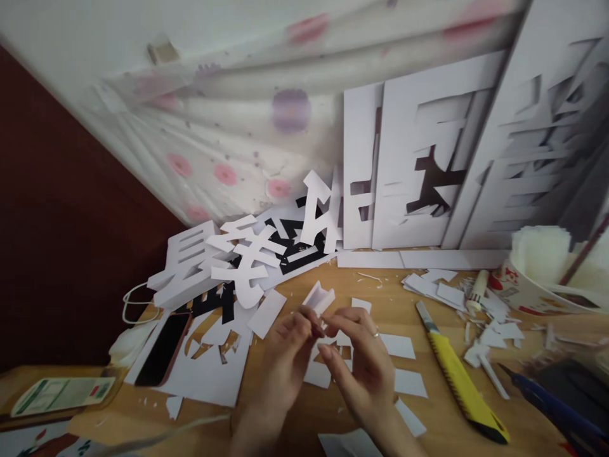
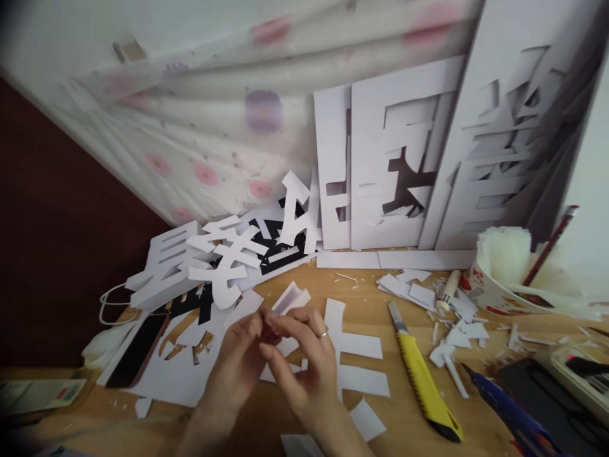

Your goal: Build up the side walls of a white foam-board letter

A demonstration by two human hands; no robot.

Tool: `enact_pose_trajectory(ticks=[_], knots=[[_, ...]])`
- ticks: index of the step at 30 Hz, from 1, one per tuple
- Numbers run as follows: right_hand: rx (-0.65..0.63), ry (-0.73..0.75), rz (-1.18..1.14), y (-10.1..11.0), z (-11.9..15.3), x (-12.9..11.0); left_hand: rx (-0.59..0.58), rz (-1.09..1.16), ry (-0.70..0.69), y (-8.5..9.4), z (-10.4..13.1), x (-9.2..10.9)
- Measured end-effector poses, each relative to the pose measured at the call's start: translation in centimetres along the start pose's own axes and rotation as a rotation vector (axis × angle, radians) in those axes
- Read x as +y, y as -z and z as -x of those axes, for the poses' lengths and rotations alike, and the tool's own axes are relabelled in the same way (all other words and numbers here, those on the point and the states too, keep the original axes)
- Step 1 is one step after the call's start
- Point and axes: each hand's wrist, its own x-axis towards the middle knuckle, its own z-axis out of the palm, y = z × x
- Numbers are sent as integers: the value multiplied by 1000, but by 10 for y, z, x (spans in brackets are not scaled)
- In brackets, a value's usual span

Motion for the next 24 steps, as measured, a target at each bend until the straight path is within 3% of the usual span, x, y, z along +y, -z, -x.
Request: enact_pose_trajectory(ticks=[4, 9, 24], knots=[[44, 31, -56, 2, -3, -21, -97, 245, 111, -25, 13, 5], [134, 104, 15, 2, 4, -27, -169, 471, 193, -37, 19, 5], [198, 123, 105, 4, 9, -39, -205, 539, 220, -45, 29, 5]])
